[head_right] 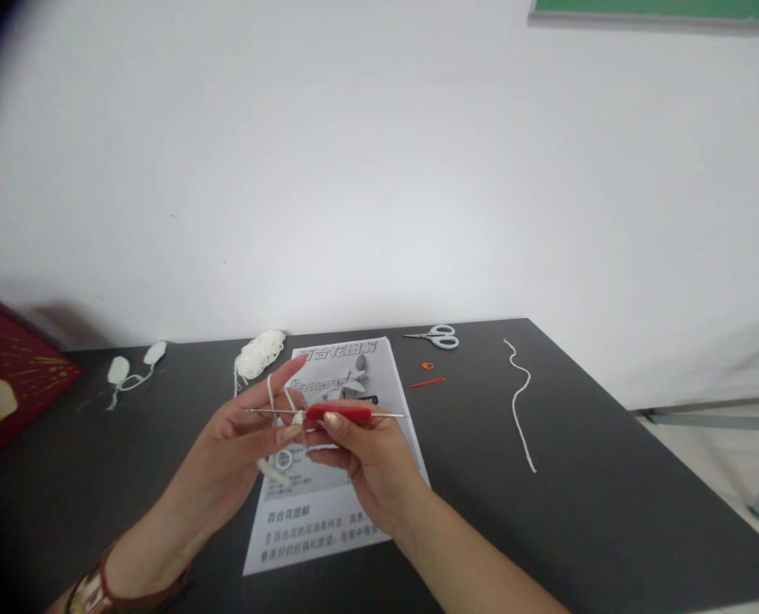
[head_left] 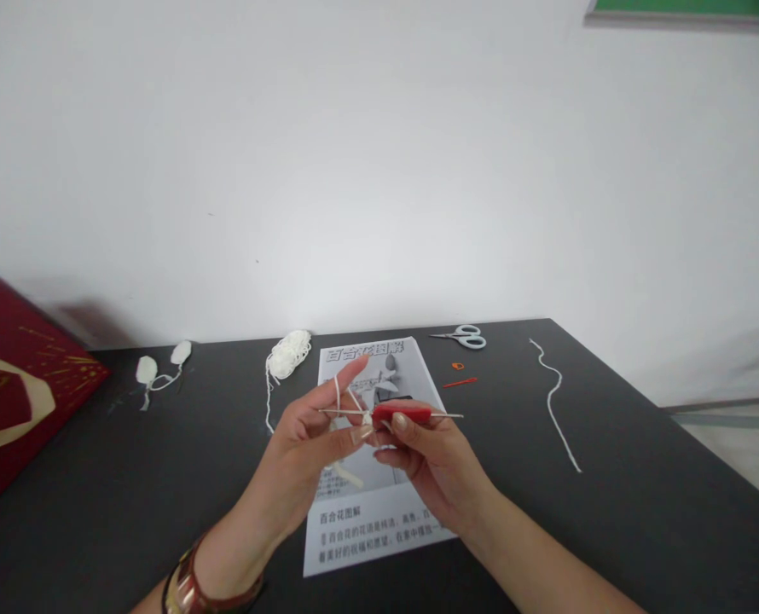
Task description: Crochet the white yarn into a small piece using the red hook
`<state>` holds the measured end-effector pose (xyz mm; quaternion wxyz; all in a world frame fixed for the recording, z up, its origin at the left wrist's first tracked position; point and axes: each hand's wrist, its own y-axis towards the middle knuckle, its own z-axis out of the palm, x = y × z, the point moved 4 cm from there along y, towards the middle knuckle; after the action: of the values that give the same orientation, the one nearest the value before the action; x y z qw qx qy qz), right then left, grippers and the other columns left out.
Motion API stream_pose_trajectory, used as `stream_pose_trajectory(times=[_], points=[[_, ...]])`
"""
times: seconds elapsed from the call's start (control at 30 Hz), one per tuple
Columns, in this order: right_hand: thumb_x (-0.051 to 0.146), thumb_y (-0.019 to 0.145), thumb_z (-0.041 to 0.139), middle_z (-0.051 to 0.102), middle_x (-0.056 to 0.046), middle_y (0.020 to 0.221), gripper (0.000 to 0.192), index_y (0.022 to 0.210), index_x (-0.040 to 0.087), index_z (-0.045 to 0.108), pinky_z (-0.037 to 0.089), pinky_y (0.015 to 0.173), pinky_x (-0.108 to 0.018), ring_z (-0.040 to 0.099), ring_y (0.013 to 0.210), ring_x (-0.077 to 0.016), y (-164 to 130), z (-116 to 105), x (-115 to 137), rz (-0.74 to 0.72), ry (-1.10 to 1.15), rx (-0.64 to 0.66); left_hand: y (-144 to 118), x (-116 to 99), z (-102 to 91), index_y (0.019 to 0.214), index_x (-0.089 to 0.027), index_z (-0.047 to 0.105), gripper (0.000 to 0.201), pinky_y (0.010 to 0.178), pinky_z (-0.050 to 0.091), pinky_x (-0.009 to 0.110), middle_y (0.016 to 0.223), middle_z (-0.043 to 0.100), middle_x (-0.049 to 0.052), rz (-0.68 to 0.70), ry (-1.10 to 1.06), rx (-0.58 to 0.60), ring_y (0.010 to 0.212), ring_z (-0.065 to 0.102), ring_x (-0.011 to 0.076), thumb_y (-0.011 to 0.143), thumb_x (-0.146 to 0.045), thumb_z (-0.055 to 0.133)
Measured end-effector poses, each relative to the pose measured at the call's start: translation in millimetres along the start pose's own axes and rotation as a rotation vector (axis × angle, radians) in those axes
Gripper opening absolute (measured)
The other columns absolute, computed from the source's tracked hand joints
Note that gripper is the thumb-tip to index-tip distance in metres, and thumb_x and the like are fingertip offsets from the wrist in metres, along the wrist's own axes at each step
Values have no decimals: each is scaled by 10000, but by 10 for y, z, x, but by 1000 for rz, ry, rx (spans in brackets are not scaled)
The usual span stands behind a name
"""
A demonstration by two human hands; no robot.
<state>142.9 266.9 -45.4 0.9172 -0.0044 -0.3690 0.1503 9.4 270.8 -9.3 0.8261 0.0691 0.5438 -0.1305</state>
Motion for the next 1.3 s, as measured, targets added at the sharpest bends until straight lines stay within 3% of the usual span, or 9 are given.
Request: stream_pose_trajectory(times=[0.1, 0.23, 0.5, 0.73, 0.87, 1.03, 1.3], points=[[219, 662, 809, 733, -10, 690, 181, 803, 127, 743, 575, 693, -193, 674, 616, -78, 8, -2, -25, 20, 68, 11, -1, 18, -9, 1245, -299, 590, 579, 770, 436, 239, 882, 662, -8, -9, -53, -29, 805, 620, 127, 719, -90, 717], [220, 637, 824, 708, 11, 613, 182, 776, 136, 740, 559, 655, -182, 642, 560, -63, 21, 1, -24, 17, 104, -5, -8, 14, 16, 1258, -278, 581, 580, 744, 455, 240, 921, 688, 24, -10, -156, -16, 767, 625, 124, 726, -79, 695], [152, 638, 802, 720, 0, 607, 137, 752, 208, 750, 487, 491, -189, 624, 527, -103, -39, 45, 107, -323, -140, -15, -33, -13, 78, 1266, -256, 576, 620, 726, 479, 292, 876, 704, 44, -60, -278, 7, 717, 639, 154, 691, -54, 692], [187, 650, 794, 700, -10, 608, 71, 702, 201, 747, 475, 506, -246, 595, 529, -127, -66, 22, 80, -368, -292, -100, -27, -6, 111, 1241, -220, 598, 600, 693, 476, 263, 866, 716, 63, -105, -322, 37, 647, 612, 117, 680, -25, 680], [212, 702, 763, 673, -10, 611, 73, 653, 175, 723, 458, 516, -240, 572, 540, -116, -93, 50, 12, -321, -368, -78, -21, -24, 114, 1271, -202, 564, 609, 635, 489, 304, 767, 697, 56, -113, -311, 35, 656, 609, 157, 698, -11, 641], [218, 665, 798, 693, 0, 610, 153, 742, 178, 672, 457, 516, -211, 617, 560, -119, -92, 49, -73, -227, -235, -93, 1, -5, 81, 1306, -202, 517, 634, 566, 472, 318, 661, 627, 3, -135, -318, -12, 599, 582, 159, 710, -14, 624], [213, 621, 831, 679, 41, 594, 359, 790, 213, 514, 463, 514, -205, 635, 545, -123, -72, 112, -56, -183, -136, -53, -9, 14, 119, 1341, -206, 481, 658, 578, 456, 308, 670, 630, 18, -140, -309, 67, 612, 569, 158, 723, -27, 618]])
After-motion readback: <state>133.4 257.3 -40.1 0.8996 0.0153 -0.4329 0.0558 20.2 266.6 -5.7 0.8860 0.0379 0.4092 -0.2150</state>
